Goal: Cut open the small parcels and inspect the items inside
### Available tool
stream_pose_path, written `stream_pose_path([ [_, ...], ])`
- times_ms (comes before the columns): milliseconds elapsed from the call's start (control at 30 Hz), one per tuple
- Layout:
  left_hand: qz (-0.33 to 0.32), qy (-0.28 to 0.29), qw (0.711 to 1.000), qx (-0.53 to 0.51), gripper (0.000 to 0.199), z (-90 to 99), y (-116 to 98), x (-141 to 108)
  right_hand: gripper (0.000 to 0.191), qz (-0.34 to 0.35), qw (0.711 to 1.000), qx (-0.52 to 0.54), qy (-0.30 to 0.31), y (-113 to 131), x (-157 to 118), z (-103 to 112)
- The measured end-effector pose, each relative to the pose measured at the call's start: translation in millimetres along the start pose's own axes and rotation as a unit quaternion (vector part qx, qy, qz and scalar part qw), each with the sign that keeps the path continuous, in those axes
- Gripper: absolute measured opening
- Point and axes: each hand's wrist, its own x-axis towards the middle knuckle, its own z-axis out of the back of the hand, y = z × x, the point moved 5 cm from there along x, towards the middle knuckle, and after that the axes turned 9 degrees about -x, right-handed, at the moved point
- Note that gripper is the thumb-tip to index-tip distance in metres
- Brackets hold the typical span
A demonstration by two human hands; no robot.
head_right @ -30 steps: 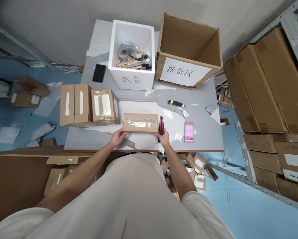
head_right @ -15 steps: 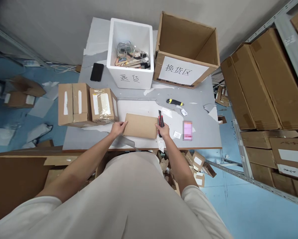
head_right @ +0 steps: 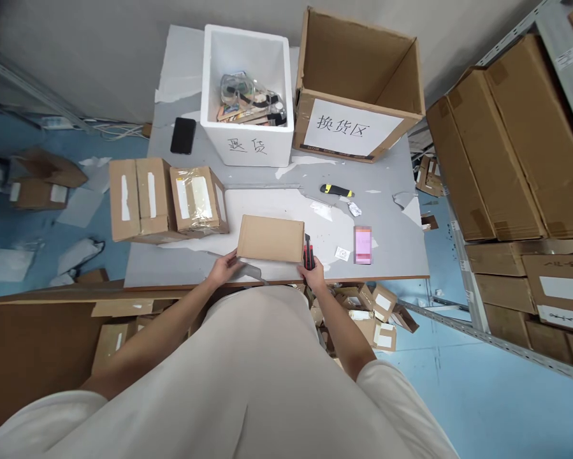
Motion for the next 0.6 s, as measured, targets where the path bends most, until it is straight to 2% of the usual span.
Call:
stream_pose_path([
  [100,-0.003,0.002,1.0,-0.02,0.059,-8.9,-5,2,0.045,0.001,1.0,0.007,-0.024,-2,4,-6],
  [200,-0.004,-0.01,0.999,0.038,0.05,-5.4,-15,3,0.045,0.019,0.999,0.002,-0.025,10,5,-4],
  [300,-0.019,-0.026,0.996,0.086,0.047,1.4,-33,-1,0.04,0.043,0.998,-0.005,-0.035,35,4,5],
  [433,-0.059,-0.086,0.992,0.077,0.053,7.6,-67,-8,0.036,0.083,0.994,-0.031,-0.063,77,5,16],
  [533,-0.048,-0.103,0.992,0.061,0.055,6.2,-82,-5,0.036,0.103,0.988,-0.074,-0.087,99,15,20],
  [600,-0.032,-0.113,0.992,0.052,0.054,4.8,-85,0,0.036,0.099,0.986,-0.099,-0.094,104,25,20],
])
